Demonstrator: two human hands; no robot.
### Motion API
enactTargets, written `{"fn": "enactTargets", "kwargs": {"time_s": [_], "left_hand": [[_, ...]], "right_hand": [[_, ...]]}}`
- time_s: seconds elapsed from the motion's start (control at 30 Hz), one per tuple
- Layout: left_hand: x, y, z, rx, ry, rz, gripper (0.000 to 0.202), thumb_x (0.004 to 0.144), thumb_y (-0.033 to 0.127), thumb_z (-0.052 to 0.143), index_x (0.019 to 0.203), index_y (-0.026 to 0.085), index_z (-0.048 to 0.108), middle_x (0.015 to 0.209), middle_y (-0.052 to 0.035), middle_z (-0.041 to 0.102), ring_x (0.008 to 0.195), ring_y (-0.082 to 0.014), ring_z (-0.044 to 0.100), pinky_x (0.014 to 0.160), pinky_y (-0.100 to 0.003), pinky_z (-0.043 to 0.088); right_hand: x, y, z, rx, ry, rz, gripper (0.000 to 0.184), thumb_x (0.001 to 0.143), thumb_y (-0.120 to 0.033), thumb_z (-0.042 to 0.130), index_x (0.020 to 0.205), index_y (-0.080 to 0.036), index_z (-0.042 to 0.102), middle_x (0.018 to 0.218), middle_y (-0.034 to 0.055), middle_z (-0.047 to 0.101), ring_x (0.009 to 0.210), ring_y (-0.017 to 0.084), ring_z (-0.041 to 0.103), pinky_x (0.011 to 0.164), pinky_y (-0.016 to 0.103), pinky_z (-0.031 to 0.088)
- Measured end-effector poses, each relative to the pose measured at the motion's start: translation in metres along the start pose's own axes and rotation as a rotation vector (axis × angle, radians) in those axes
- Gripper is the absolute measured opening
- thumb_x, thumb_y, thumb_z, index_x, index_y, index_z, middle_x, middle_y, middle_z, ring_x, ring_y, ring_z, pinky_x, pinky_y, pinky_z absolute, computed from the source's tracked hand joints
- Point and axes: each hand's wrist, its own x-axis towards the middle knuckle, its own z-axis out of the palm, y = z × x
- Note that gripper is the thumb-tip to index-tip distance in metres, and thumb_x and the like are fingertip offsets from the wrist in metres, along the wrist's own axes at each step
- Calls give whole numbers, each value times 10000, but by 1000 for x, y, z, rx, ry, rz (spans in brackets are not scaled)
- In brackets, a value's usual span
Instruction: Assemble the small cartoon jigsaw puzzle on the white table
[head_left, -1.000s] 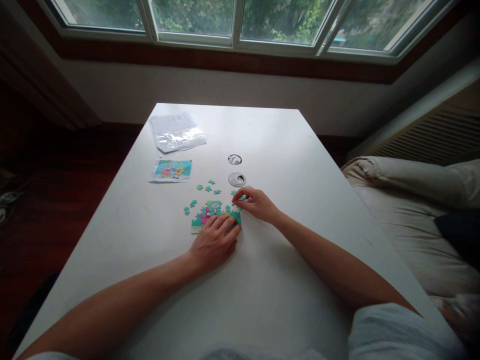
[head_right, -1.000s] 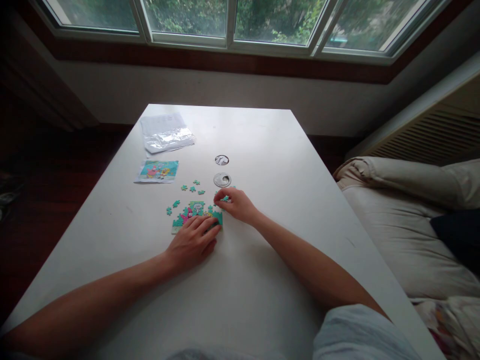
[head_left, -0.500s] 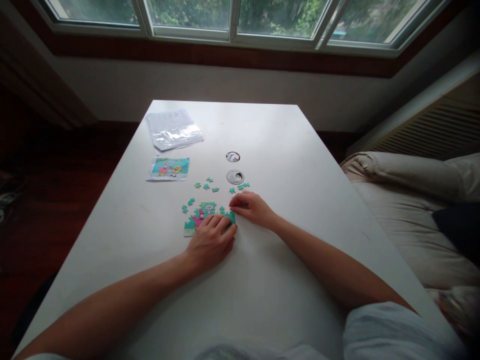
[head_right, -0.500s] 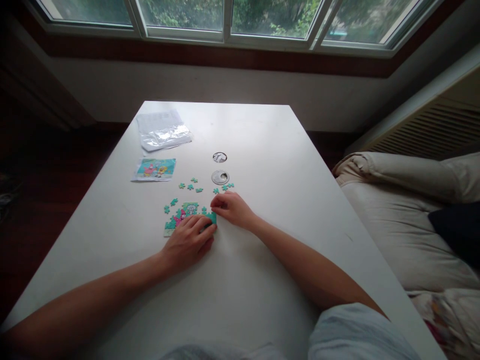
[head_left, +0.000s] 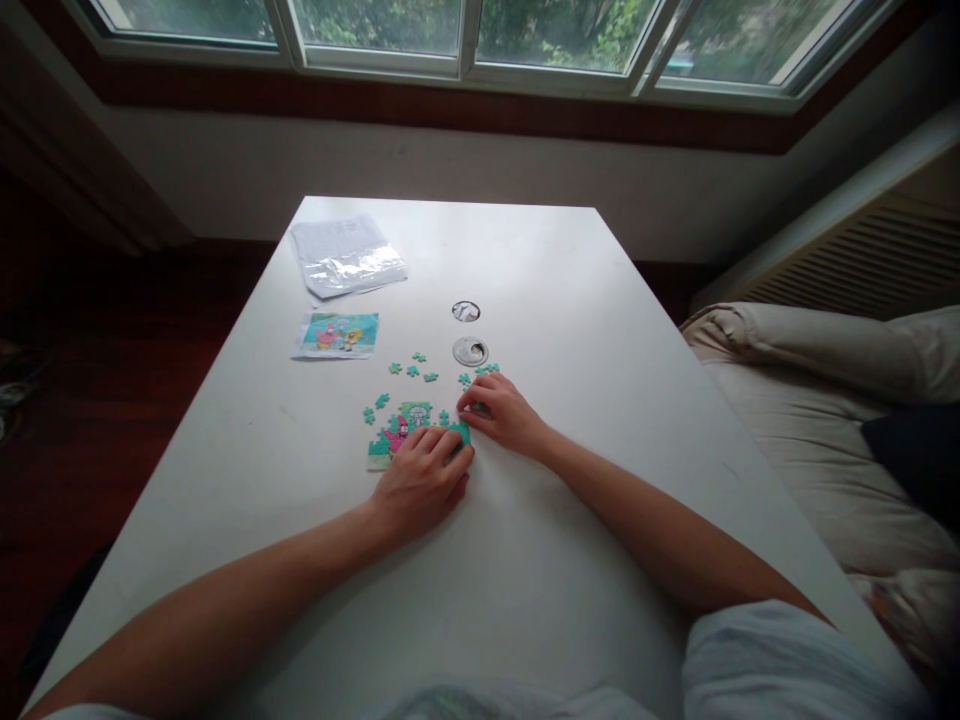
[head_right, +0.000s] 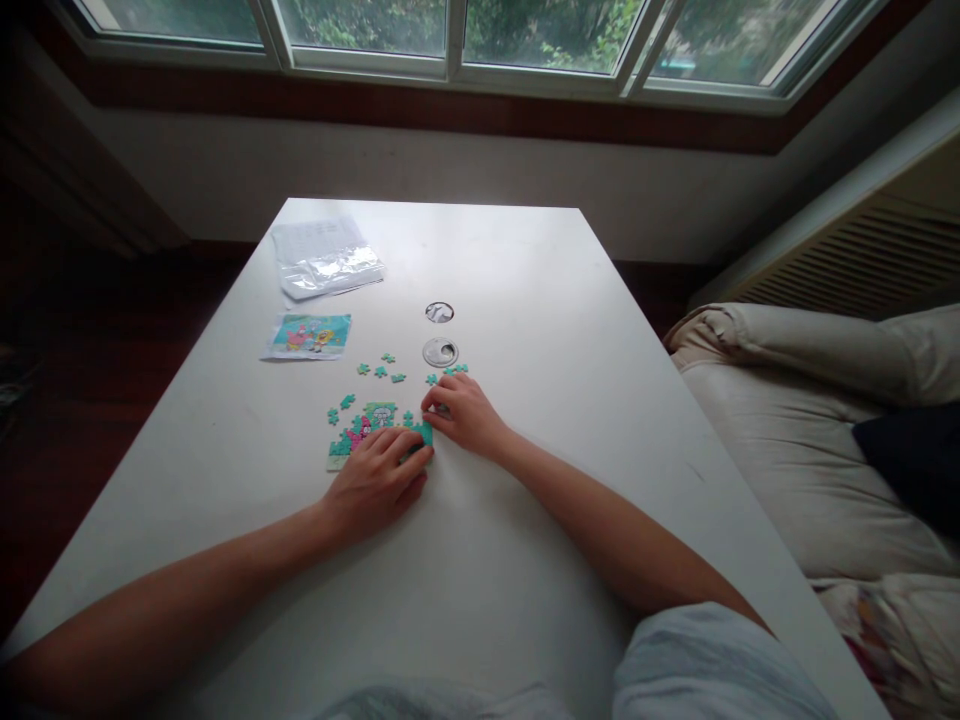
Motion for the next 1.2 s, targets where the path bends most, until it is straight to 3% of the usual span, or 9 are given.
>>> {"fn": "enactTargets", "kwargs": {"time_s": [0.53, 0.7, 0.8, 1.0, 1.2], "left_hand": [[0, -1, -1, 7, -6, 14, 239, 943, 207, 525, 1169, 196, 603, 1166, -106, 603, 1129, -279, 558, 1009, -460, 488], [-5, -2, -15, 14, -58, 37, 304, 941, 229, 555, 1241, 200, 587, 1343, -113, 575, 1283, -287, 516, 1110, -464, 435], [-10, -5, -30, 65, -70, -33, 377, 929, 280, 607, 1296, 203, 570, 1437, -117, 543, 1313, -310, 508, 1099, -490, 443], [-34, -23, -52, 178, -31, -176, 376, 946, 313, 603, 1305, 202, 593, 1318, -107, 647, 1186, -290, 607, 998, -467, 507], [-69, -34, -43, 286, -6, -209, 318, 972, 284, 545, 1259, 180, 633, 1346, -103, 650, 1167, -279, 633, 986, -449, 514]], "right_hand": [[-5, -2, 0, -86, 5, 2, 180, 901, -387, 693, 974, -222, 691, 1023, 71, 588, 1032, 216, 478, 953, 351, 376], [-7, 1, -3, -94, 18, 7, 177, 902, -382, 692, 983, -224, 690, 1051, 79, 584, 1045, 223, 480, 962, 359, 384], [-9, 5, -6, -86, 19, 10, 175, 901, -382, 695, 977, -225, 690, 1052, 75, 584, 1033, 218, 481, 958, 355, 386], [-10, 11, -8, -70, 13, 2, 154, 902, -359, 689, 978, -225, 687, 1046, 74, 589, 1005, 211, 478, 933, 347, 382], [-8, 12, -5, -65, 51, -12, 123, 934, -320, 633, 929, -207, 680, 995, 68, 606, 969, 198, 486, 899, 330, 380]]}}
